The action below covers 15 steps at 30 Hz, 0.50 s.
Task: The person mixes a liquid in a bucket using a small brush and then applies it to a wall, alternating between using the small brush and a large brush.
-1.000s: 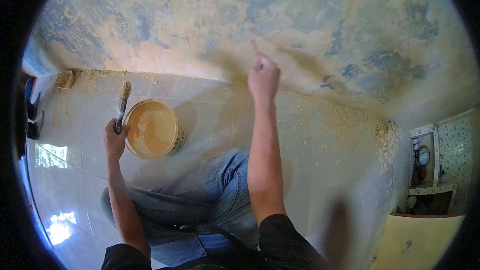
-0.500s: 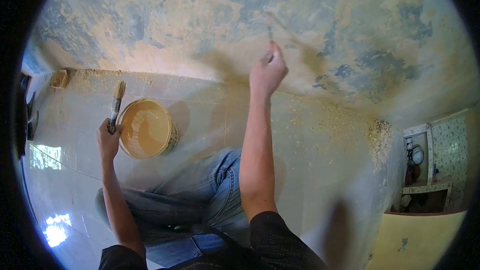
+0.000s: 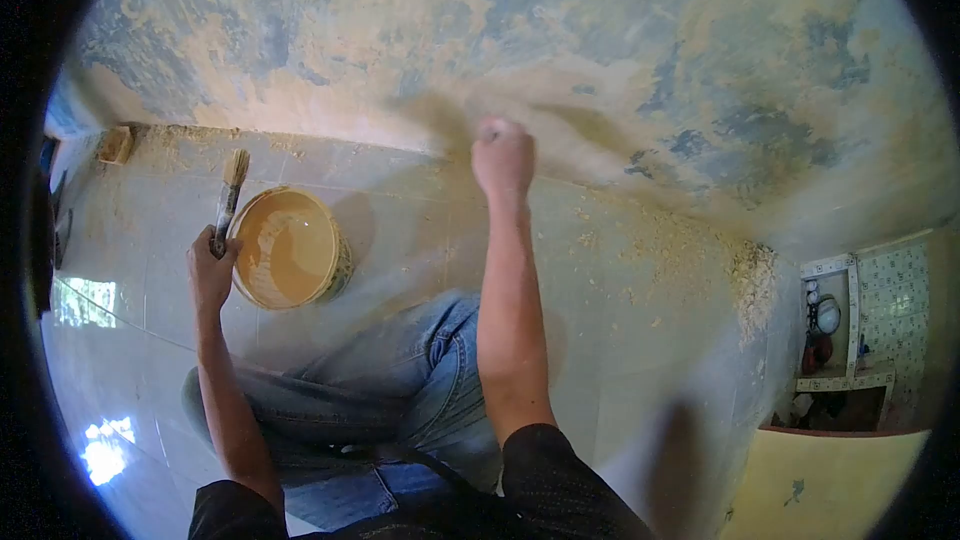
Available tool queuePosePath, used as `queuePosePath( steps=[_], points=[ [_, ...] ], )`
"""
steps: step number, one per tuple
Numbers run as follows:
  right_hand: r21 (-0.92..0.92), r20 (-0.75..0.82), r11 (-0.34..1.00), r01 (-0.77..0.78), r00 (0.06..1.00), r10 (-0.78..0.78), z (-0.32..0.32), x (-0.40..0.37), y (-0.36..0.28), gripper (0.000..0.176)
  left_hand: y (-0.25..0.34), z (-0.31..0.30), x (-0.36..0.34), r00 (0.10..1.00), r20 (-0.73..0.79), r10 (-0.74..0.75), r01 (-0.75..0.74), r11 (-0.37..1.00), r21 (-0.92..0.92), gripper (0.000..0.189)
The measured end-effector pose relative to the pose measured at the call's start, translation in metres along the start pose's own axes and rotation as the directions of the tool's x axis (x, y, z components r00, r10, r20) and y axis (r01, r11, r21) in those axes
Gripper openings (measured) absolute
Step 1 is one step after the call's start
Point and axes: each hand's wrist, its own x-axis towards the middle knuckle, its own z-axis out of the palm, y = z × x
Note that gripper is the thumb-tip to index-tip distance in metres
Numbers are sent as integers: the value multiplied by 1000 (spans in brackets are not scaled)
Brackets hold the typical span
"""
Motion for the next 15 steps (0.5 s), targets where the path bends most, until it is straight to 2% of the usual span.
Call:
queuePosePath(
  steps=[1, 2, 3, 4, 5, 6, 7, 8, 9, 10, 12, 13, 14, 15],
  points=[
    [-167, 187, 985, 37, 982, -5, 2, -6, -4, 26, -1, 1, 1, 1000, 6, -6, 6, 1000, -3, 29],
    [-160, 189, 986, -41, 979, 72, -3, -5, -7, 26, -4, 2, 2, 1000, 10, -1, 1, 1000, -5, 29],
    [-160, 186, 986, -43, 980, 73, -10, -3, -13, 26, -8, 3, 3, 1000, 14, 7, -6, 1000, -7, 29],
    [77, -106, 997, 21, 994, -13, -17, 2, -15, 25, -9, 3, 3, 1000, 15, 10, -10, 1000, -9, 29],
    [281, -394, 947, 153, 918, -31, -23, 7, -15, 24, -8, 2, 2, 1000, 10, 2, -1, 1000, -10, 29],
    [280, -475, 938, 206, 878, -51, -30, 13, -13, 22, -2, 0, -1, 1000, -7, 10, -10, 1000, 9, 28],
    [281, -464, 937, 206, 884, -55, -27, 12, -9, 22, 0, 0, -1, 1000, -20, 19, -19, 999, 30, 28],
    [164, -232, 985, 54, 973, -15, -22, 10, 1, 22, -2, 3, 0, 1000, -19, 10, -10, 999, 33, 28],
    [13, 8, 998, -66, 998, 66, -13, 7, 10, 23, -6, 8, 3, 998, -17, 53, -53, 999, 2, 27],
    [-123, 108, 992, -16, 994, 30, -2, 1, 14, 24, -11, 6, 4, 996, -21, 87, -87, 996, -18, 26],
    [-208, 105, 978, -7, 994, 29, 10, 5, 21, 25, -7, 2, 1, 993, 25, 118, -119, 992, 29, 23],
    [-30, -19, 999, 13, 1000, -14, 8, 10, 23, 24, -5, 0, -2, 992, 16, 125, -125, 992, 11, 25],
    [80, -151, 991, 109, 984, -96, 1, 18, 26, 24, -6, -2, -4, 981, -7, 193, -192, 980, 48, 28],
    [220, -325, 953, 207, 937, -129, -8, 22, 22, 25, -1, -9, -8, 980, 17, 196, -197, 979, 59, 31]
  ],
)
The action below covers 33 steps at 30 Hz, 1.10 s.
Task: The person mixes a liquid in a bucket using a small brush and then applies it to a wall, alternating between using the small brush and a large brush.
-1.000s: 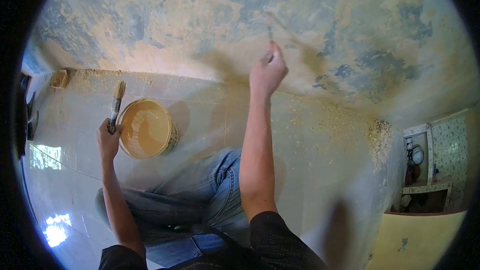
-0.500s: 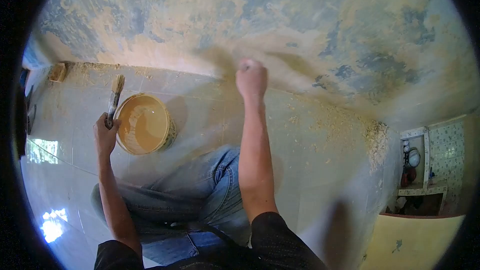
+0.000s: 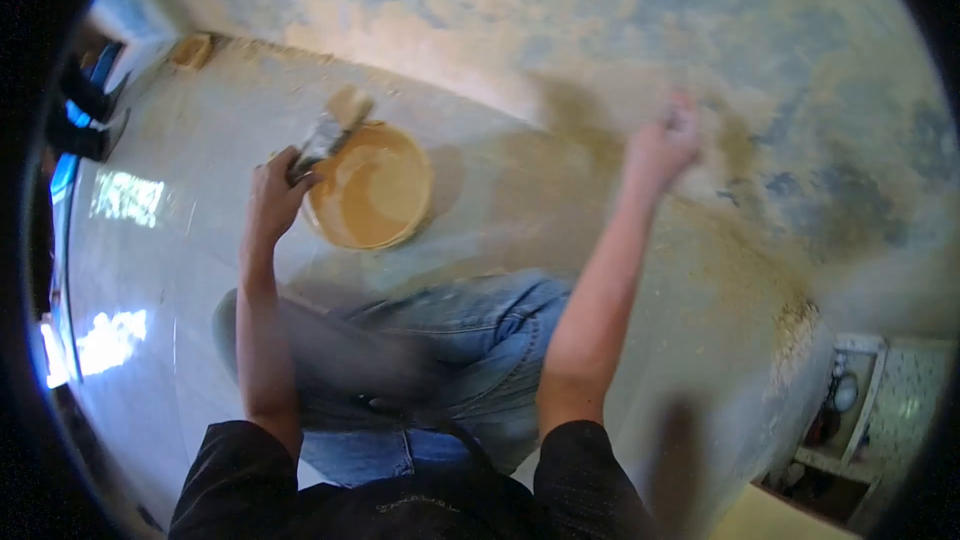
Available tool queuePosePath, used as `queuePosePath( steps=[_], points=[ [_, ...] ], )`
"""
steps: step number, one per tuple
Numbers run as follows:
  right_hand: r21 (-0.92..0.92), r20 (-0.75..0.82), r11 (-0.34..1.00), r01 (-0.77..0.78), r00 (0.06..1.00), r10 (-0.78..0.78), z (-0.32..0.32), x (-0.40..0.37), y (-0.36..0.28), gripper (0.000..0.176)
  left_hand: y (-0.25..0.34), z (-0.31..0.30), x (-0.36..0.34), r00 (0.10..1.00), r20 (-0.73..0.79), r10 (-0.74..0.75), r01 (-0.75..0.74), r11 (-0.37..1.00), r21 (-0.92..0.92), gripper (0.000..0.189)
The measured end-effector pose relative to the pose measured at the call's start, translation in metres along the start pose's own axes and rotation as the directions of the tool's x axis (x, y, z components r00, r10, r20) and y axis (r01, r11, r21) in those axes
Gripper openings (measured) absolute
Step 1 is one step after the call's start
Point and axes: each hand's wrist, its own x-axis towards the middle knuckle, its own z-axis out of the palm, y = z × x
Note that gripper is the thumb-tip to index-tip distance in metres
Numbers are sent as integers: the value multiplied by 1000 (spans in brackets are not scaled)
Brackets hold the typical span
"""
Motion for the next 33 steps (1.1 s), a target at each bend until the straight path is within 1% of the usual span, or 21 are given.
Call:
queuePosePath(
  steps=[3, 5, 7, 9, 10, 12, 14, 15, 16, 18, 19, 21, 22, 23, 24, 26, 27, 29, 30, 32, 33],
  points=[
    [-51, -176, 999, 11, 984, -20, -19, 9, -9, 26, 7, -20, -2, 988, 108, -112, 112, 994, -2, 32],
    [-156, 78, 984, -88, 992, 101, -14, 3, 31, 25, 7, -26, -6, 976, 178, -124, 110, 990, 86, 35],
    [-297, 377, 888, -352, 811, 448, 2, -12, 14, 27, 4, -30, -10, 983, 167, -80, 67, 994, 83, 37],
    [-436, 604, 900, -5, 740, 297, 16, -23, 20, 29, 0, -32, -11, 989, 143, -32, 23, 997, 70, 40],
    [-441, 605, 898, 4, 740, 294, 18, -24, 17, 29, -1, -33, -13, 990, 140, -33, 24, 998, 65, 41],
    [-239, 537, 965, 105, 843, 42, 19, -25, 5, 28, 2, -38, -14, 989, 139, -43, 36, 998, 52, 42],
    [-100, 264, 993, -61, 961, 85, 2, -13, -30, 26, 13, -48, -7, 902, 329, -280, 252, 960, 126, 44],
    [29, 100, 994, -107, 990, 104, -8, -10, -38, 26, 10, -46, -9, 899, 334, -282, 257, 959, 118, 44],
    [31, 101, 995, -97, 990, 94, -15, -5, -36, 26, 7, -45, -11, 917, 311, -250, 223, 967, 121, 44],
    [332, -124, 917, -222, 953, 276, -26, 5, -29, 28, 3, -45, -13, 931, 289, -223, 194, 973, 125, 44],
    [331, -122, 918, -218, 955, 271, -21, 3, -20, 28, 2, -45, -13, 917, 321, -237, 204, 970, 135, 45],
    [29, 150, 949, -314, 940, 306, -6, -3, 23, 30, 2, -42, -13, 907, 353, -231, 199, 972, 125, 46],
    [-166, 343, 919, -357, 853, 393, 5, -9, 33, 35, -3, -41, -17, 932, 310, -186, 161, 982, 103, 45],
    [-402, 519, 848, -345, 678, 521, 13, -16, 21, 39, -5, -37, -19, 953, 271, -137, 120, 990, 80, 44],
    [-417, 687, 867, -273, 529, 497, 19, -25, 7, 40, -2, -34, -20, 953, 281, -113, 101, 993, 56, 44],
    [-380, 815, 919, 105, 507, 279, 32, -36, 4, 38, 5, -33, -19, 950, 261, -173, 161, 985, 66, 42],
    [-392, 805, 914, 107, 522, 284, 26, -32, 0, 38, 6, -30, -19, 949, 259, -182, 165, 982, 86, 43],
    [-159, 485, 986, -49, 866, 122, 11, -23, -19, 35, 1, -23, -17, 938, 293, -185, 163, 982, 100, 44],
    [-33, 271, 999, -35, 962, 42, 2, -18, -28, 34, -1, -20, -18, 926, 316, -206, 176, 977, 121, 45],
    [45, 43, 998, 32, 998, -34, -17, -7, -27, 32, 2, -21, -18, 918, 332, -216, 186, 975, 120, 46],
    [52, -12, 995, -88, 996, 89, -25, -3, -24, 33, 3, -22, -17, 913, 342, -224, 192, 974, 123, 47]
  ],
)
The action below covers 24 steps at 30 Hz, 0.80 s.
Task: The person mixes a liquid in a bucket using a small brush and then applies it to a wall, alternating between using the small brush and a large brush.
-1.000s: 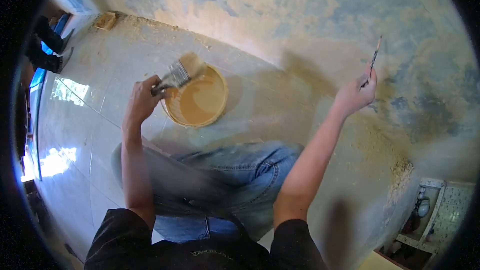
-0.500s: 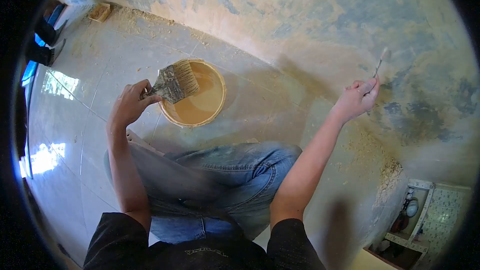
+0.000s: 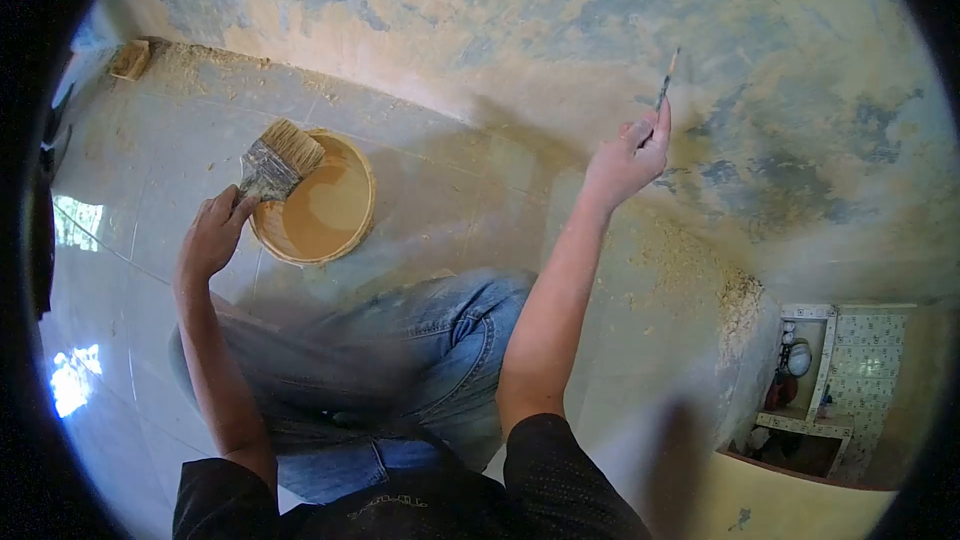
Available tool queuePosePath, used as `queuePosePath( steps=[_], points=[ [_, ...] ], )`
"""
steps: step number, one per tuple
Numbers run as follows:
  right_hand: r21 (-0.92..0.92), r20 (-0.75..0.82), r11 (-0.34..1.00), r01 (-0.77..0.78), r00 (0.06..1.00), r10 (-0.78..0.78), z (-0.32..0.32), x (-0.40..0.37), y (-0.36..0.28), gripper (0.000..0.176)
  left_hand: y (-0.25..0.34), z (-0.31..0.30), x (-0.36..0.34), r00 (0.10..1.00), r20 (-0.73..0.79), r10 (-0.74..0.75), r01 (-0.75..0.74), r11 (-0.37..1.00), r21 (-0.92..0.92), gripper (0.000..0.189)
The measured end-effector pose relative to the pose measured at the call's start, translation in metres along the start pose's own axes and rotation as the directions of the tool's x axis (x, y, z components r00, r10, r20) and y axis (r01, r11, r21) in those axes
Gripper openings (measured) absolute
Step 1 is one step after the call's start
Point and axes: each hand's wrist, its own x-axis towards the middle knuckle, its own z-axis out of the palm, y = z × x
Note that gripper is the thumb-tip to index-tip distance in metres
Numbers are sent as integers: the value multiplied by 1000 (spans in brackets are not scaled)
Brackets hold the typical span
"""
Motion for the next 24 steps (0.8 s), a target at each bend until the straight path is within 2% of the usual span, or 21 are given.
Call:
queuePosePath(
  steps=[2, 4, 6, 7, 9, 10, 11, 12, 13, 15, 16, 17, 18, 19, 20, 21, 23, 24],
  points=[
    [-146, -42, 989, 22, 999, -28, 1, 8, 28, 33, -3, 1, 5, 998, 56, -22, 23, 1000, -8, 48],
    [-339, 220, 930, -143, 949, 226, 20, 1, 42, 34, -4, 1, 8, 993, 111, -46, 48, 999, -13, 49],
    [-359, 383, 929, -86, 894, 231, 37, -14, 40, 30, -5, 2, 8, 976, 187, -107, 121, 990, -68, 50],
    [-358, 382, 930, -86, 895, 230, 39, -16, 35, 30, -4, 1, 8, 977, 186, -105, 119, 991, -68, 50],
    [-330, 464, 939, 97, 883, 71, 40, -17, 23, 29, -3, -1, 8, 973, 197, -122, 130, 991, -31, 50],
    [-332, 464, 938, 95, 882, 75, 36, -13, 22, 29, -3, -2, 8, 972, 200, -123, 131, 991, -29, 50],
    [-184, 263, 981, 68, 965, -17, 29, -3, 23, 30, -3, -2, 7, 975, 191, -113, 121, 992, -34, 50],
    [-30, 36, 996, 78, 996, -77, 22, 5, 24, 31, -4, -1, 6, 978, 182, -103, 112, 993, -41, 50],
    [-35, 41, 996, 79, 996, -78, 15, 10, 30, 31, -4, -1, 6, 977, 187, -105, 115, 992, -44, 50],
    [-119, 5, 983, -137, 990, 139, 6, 13, 31, 33, -3, -2, 7, 974, 199, -111, 122, 991, -47, 51],
    [-126, 8, 983, -133, 991, 135, 9, 8, 27, 33, -4, -1, 8, 973, 204, -110, 123, 991, -53, 51],
    [-279, 223, 928, -248, 923, 313, 18, -1, 25, 33, -5, 0, 8, 975, 195, -104, 116, 992, -51, 51],
    [-446, 389, 839, -312, 776, 496, 26, -10, 18, 32, -5, 0, 8, 978, 186, -96, 107, 993, -48, 51],
    [-477, 580, 873, -106, 708, 403, 35, -16, 32, 33, -8, 2, 9, 977, 189, -94, 106, 993, -50, 51],
    [-455, 747, 885, 103, 585, 316, 42, -19, 45, 34, -12, 5, 9, 985, 158, -67, 76, 996, -51, 50],
    [-455, 748, 884, 105, 583, 316, 44, -20, 41, 34, -14, 6, 9, 991, 126, -42, 49, 998, -50, 48],
    [-256, 542, 965, 58, 835, 94, 48, -19, 31, 26, -13, 5, 8, 991, 126, -44, 48, 998, -31, 48],
    [-186, 420, 963, -193, 871, 256, 37, -18, -14, 27, -12, 4, 8, 991, 124, -42, 44, 999, -13, 49]
  ],
)
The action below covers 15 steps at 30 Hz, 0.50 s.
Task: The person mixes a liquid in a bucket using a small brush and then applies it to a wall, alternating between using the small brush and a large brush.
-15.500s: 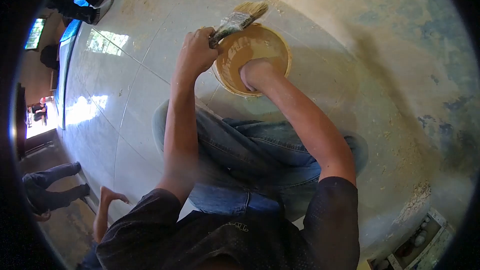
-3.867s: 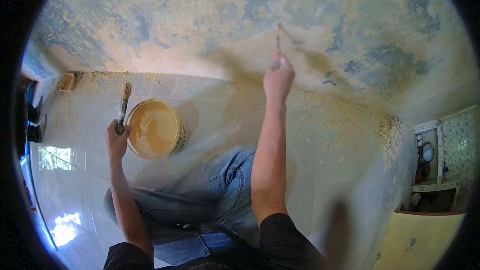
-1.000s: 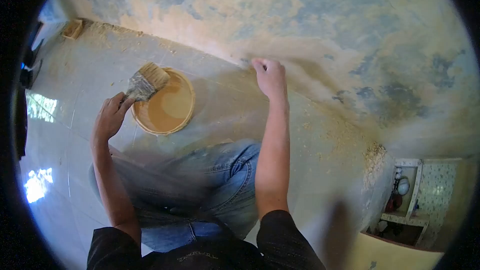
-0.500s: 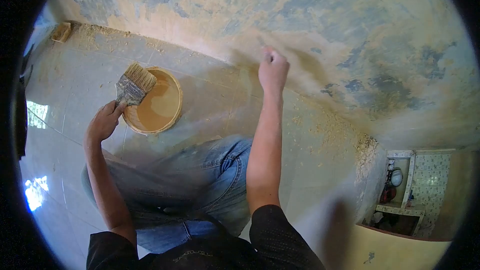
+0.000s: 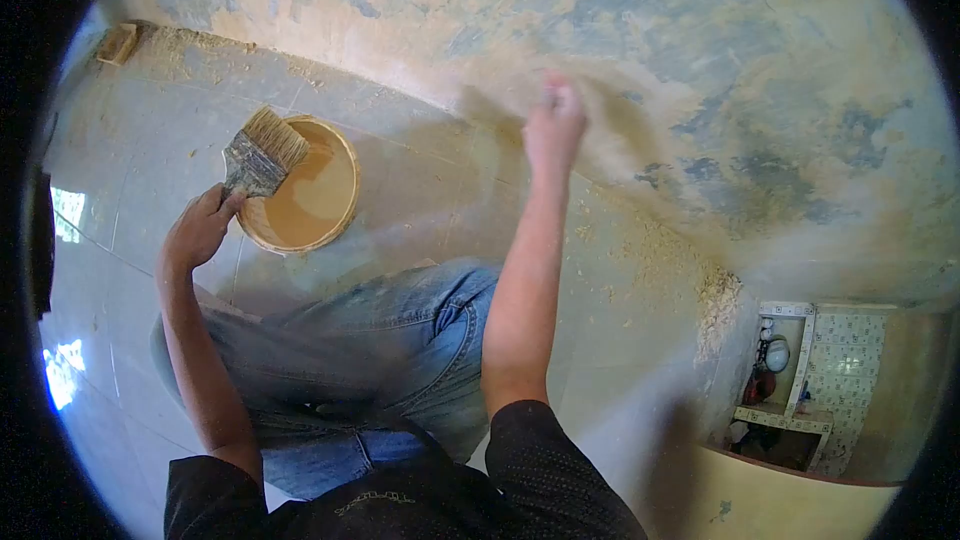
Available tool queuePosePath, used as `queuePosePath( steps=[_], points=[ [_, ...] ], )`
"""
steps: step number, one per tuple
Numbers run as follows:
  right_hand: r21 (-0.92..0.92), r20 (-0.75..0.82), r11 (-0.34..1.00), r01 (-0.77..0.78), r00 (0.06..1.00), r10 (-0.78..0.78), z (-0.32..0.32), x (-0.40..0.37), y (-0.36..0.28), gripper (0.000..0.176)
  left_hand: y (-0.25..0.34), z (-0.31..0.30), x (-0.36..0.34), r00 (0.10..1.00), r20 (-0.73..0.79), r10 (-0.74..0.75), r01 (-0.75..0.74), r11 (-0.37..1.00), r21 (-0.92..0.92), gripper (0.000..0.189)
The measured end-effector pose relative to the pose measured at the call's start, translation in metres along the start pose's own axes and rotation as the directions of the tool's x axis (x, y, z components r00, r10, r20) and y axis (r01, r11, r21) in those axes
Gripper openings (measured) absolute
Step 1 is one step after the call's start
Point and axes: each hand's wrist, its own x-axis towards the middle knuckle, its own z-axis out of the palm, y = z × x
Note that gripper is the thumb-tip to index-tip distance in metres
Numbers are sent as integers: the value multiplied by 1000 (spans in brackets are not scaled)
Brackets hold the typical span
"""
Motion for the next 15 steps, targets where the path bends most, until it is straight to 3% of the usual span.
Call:
queuePosePath(
  steps=[1, 3, 4, 5, 6, 7, 8, 10, 13, 15],
  points=[
    [-2, 5, 1000, 1, 1000, -1, -9, 3, 4, 27, 1, -1, -1, 1000, 0, -5, 5, 1000, -3, 49],
    [78, -416, 983, 166, 901, -119, -27, 14, 19, 29, 4, -2, -2, 1000, 9, -22, 22, 1000, -5, 49],
    [73, -415, 983, 166, 902, -121, -23, 17, 33, 29, 3, -1, -1, 1000, 12, -22, 22, 1000, -9, 49],
    [-53, -368, 982, 183, 910, -190, -16, 22, 48, 27, 1, 0, 1, 999, 18, -29, 29, 999, -16, 50],
    [-179, -312, 963, 202, 916, -250, -12, 23, 57, 26, 0, 0, 1, 999, 26, -35, 35, 999, -22, 51],
    [-295, -88, 947, 130, 983, -163, -4, 17, 52, 26, 0, 0, 1, 999, 29, -30, 31, 999, -24, 51],
    [-416, 125, 905, 84, 992, -35, 8, 11, 48, 26, 0, -1, 1, 999, 41, -28, 30, 999, -36, 51],
    [-478, 510, 853, 211, 857, 74, 29, 0, 26, 29, 4, -4, 0, 998, 49, -27, 30, 999, -44, 51],
    [-398, 386, 894, 205, 922, -39, 32, -14, -7, 35, 7, -7, -3, 996, 62, -66, 68, 997, -26, 51],
    [-226, 90, 947, 227, 973, -211, 15, -18, -19, 39, 5, -5, -3, 997, 51, -55, 56, 998, -16, 51]
  ],
)
